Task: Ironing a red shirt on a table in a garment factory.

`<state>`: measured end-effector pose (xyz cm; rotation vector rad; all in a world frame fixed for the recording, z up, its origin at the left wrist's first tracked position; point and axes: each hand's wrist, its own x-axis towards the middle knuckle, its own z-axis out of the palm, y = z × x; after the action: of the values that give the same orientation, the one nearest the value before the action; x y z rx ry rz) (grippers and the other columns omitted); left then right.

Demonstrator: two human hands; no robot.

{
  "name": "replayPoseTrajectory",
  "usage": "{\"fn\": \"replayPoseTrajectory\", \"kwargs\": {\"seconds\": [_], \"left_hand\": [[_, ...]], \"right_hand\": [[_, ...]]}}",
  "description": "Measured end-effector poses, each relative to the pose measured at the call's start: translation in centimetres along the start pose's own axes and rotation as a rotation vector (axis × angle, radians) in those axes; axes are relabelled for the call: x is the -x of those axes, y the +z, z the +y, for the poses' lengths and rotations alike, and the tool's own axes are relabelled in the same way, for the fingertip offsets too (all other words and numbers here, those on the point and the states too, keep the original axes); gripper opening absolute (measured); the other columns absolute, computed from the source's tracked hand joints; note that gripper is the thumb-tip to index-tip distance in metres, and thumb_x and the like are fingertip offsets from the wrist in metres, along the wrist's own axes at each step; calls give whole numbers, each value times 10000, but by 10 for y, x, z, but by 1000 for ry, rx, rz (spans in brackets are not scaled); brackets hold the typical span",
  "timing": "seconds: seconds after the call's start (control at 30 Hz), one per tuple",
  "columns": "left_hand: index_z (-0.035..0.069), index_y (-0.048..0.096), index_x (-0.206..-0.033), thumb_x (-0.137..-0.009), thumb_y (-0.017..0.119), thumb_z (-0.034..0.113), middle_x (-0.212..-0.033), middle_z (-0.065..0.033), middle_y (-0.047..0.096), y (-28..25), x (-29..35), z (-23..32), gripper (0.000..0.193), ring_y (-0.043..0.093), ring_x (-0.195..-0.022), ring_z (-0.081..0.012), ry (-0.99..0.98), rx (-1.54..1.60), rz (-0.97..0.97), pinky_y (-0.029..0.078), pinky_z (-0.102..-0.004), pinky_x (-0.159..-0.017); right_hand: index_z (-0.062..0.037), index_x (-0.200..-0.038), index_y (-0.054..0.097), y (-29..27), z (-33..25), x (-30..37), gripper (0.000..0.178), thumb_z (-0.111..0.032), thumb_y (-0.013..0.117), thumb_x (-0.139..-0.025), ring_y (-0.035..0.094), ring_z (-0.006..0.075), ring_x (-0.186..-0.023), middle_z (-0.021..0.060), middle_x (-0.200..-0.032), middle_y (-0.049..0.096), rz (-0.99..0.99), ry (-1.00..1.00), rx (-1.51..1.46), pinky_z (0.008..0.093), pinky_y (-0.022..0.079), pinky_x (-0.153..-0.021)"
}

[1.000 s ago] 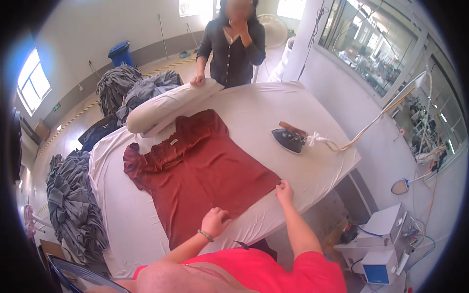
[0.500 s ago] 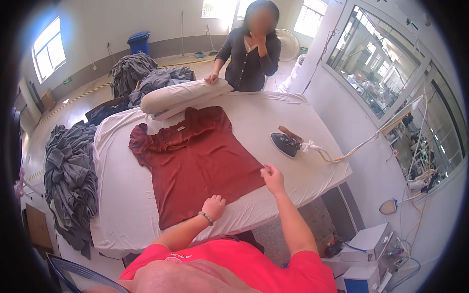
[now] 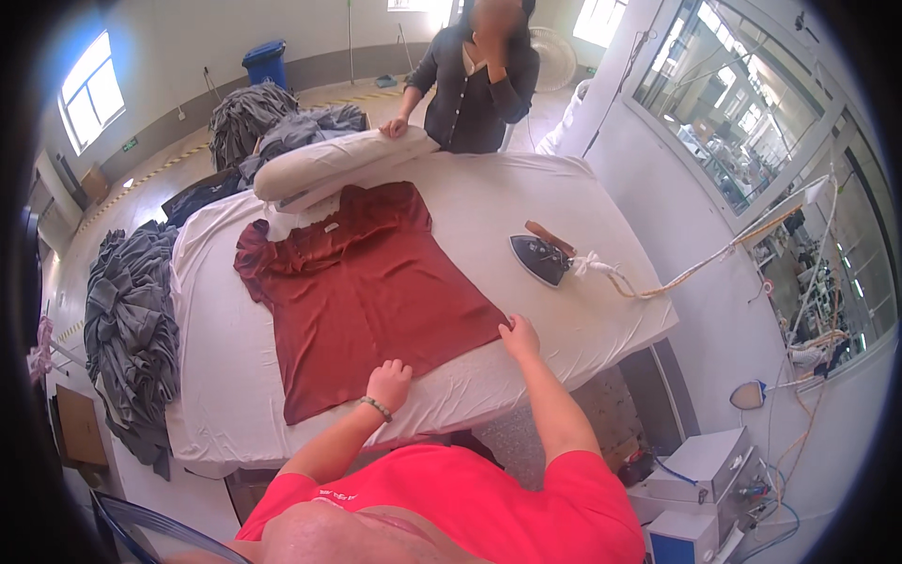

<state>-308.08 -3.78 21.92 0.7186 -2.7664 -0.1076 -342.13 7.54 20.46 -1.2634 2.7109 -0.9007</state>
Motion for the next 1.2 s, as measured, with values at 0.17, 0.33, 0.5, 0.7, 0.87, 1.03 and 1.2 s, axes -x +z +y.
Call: {"fn": "replayPoseTrajectory", "kwargs": {"seconds": [0.17, 0.33, 0.5, 0.7, 0.87, 1.03, 1.2], "left_hand": [[123, 556, -778, -735, 563, 144, -820, -76, 533, -8, 12, 8, 48, 566, -788, -246, -68, -94, 40, 459, -389, -646], [90, 580, -806, -741, 586, 103, -864, -80, 576, -18, 9, 10, 67, 596, -822, -251, -131, -40, 68, 480, -392, -704], [73, 627, -874, -748, 607, 79, -931, -68, 624, -20, 15, 15, 128, 629, -892, -244, -242, -77, 80, 500, -390, -792], [90, 598, -847, -788, 587, 120, -923, -57, 612, -8, 26, 34, 67, 626, -920, -227, -345, -198, 145, 487, -375, -818], [87, 652, -955, -766, 621, 96, -963, -64, 635, -7, 31, 38, 192, 636, -945, -237, -408, -200, 116, 493, -376, -847], [87, 656, -1036, -759, 632, 91, -1024, -76, 634, -2, 35, 39, 278, 624, -987, -252, -385, -194, 136, 488, -386, -865], [85, 649, -1093, -768, 652, 109, -1113, -95, 621, 1, 34, 50, 326, 603, -1039, -273, -710, -139, 293, 481, -407, -879]], "right_hand": [[10, -901, 665, 3, 6, -20, 464, -436, 745, -800, 646, 317, -781, 178, -842, 667, -187, 139, -48, 409, 511, -705], [-4, -875, 656, 6, 25, -40, 351, -318, 780, -781, 652, 303, -794, 157, -847, 675, -216, 28, -16, 400, 512, -716], [-49, -909, 659, -15, 19, -41, 299, -326, 732, -824, 661, 287, -804, 107, -842, 681, -382, 109, -117, 396, 515, -727], [-37, -893, 668, -19, 16, -48, 334, -357, 733, -822, 668, 276, -738, 117, -798, 693, -557, 34, -80, 385, 517, -685], [-26, -860, 662, -9, 31, -53, 327, -343, 738, -838, 619, 179, -635, 73, -734, 668, -703, -17, -58, 323, 492, -611], [-9, -857, 649, -5, 43, -57, 329, -329, 722, -866, 572, 98, -553, 33, -690, 643, -733, -25, -114, 274, 463, -533], [-5, -985, 662, -13, 38, -70, 377, -361, 682, -864, 666, 241, -697, 121, -734, 684, -852, 147, -189, 368, 519, -668]]}}
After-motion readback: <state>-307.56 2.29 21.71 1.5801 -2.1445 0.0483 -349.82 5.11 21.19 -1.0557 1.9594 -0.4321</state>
